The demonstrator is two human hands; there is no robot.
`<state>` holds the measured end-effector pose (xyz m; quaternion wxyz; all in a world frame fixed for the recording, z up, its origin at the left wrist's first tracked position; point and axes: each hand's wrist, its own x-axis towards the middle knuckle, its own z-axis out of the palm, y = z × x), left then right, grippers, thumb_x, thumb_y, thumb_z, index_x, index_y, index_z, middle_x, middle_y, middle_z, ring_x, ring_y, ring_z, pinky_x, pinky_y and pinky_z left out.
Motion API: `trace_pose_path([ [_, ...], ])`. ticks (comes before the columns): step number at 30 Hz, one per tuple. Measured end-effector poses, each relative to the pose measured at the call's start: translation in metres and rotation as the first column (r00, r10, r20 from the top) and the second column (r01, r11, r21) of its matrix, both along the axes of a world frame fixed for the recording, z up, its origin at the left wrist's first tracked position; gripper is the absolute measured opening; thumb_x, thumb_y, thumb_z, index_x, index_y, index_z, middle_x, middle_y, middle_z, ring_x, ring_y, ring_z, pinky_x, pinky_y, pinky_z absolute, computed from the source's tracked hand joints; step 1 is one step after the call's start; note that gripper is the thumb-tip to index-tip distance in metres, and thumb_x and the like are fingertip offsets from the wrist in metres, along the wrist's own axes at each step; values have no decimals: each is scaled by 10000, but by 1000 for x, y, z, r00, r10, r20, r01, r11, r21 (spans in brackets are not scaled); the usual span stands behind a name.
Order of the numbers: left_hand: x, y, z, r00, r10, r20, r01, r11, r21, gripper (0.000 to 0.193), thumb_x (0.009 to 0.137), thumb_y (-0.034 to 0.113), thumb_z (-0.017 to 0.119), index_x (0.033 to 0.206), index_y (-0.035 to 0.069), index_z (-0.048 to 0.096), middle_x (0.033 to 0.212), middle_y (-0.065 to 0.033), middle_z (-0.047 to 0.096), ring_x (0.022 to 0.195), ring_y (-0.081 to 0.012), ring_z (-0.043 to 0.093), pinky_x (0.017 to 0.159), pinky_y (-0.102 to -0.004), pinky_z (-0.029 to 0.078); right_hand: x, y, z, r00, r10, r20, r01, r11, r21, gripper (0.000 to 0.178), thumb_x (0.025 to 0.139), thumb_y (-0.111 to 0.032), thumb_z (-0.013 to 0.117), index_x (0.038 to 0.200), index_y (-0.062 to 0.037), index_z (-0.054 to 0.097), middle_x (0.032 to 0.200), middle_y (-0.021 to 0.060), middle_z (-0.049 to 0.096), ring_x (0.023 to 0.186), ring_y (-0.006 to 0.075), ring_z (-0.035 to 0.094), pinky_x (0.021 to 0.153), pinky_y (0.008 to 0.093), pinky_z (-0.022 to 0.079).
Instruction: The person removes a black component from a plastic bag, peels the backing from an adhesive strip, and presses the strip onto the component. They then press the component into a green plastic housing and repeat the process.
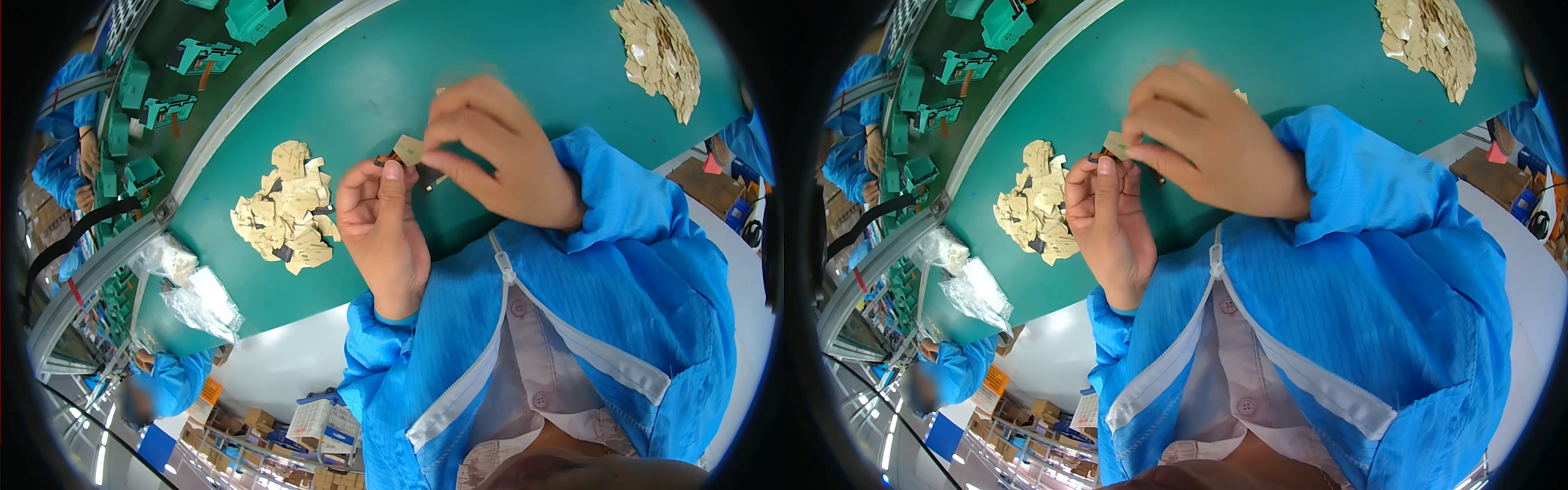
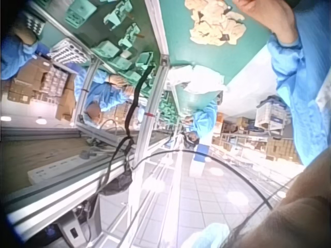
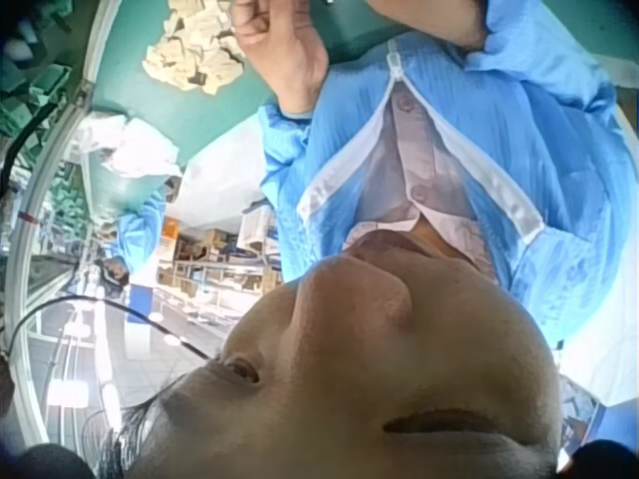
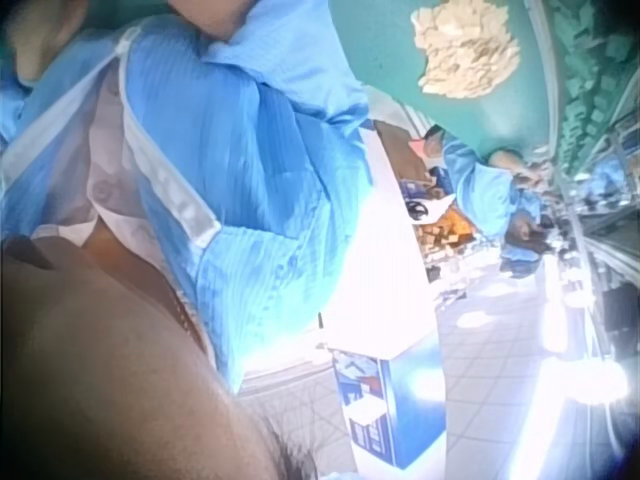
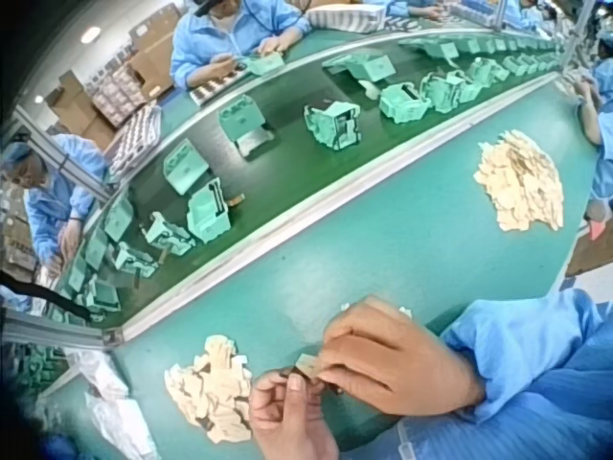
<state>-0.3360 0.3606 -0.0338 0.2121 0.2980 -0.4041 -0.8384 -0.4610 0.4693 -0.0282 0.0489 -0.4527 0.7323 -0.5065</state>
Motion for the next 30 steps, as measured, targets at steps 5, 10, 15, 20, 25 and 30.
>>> trace_pose_path([
  [5,-6,7,-2,997,77,-12,-77,997,-2,116,957,65,609,1068,45,584,1015,-65,656,942,-163,637,895,-328,509,12,-3,-8,996,-1,89,2,1000,-9,162,792,-76,708,910,-55,600,944,77,571,842,268,565,724,365,462],
  [10,-9,14,-2,995,103,2,-103,995,-14,119,957,40,598,1073,12,595,1045,-88,665,963,-169,638,894,-311,513,11,-3,-12,991,-62,122,62,998,3,187,764,-38,744,928,-46,655,980,72,622,883,267,603,786,364,492],
  [15,-12,18,-3,992,124,21,-123,992,-37,103,952,37,609,1047,0,625,1012,-95,679,910,-148,625,842,-277,504,8,-4,-13,995,-92,42,93,996,-3,185,764,-41,737,928,-47,653,974,77,628,893,273,607,805,368,501],
  [20,-12,18,0,991,128,45,-120,983,-137,107,942,29,624,1039,-13,639,986,-86,685,860,-122,604,792,-248,488,8,-4,-13,997,-72,5,72,997,7,179,765,-20,714,932,-43,653,963,76,625,860,270,610,781,367,502],
  [25,-12,18,3,987,150,51,-141,979,-148,108,932,23,638,1030,-22,648,990,-89,690,860,-105,599,783,-226,481,6,-4,-11,999,-51,-19,50,998,-26,176,765,-14,709,930,-45,654,951,74,623,836,268,608,755,362,497],
  [30,-13,17,3,988,148,49,-139,978,-157,105,929,13,639,1027,-23,649,992,-99,692,887,-109,613,790,-228,482,6,-4,-11,995,-59,-80,59,998,-11,188,747,-19,720,920,-55,656,940,66,625,839,265,604,745,373,479],
])
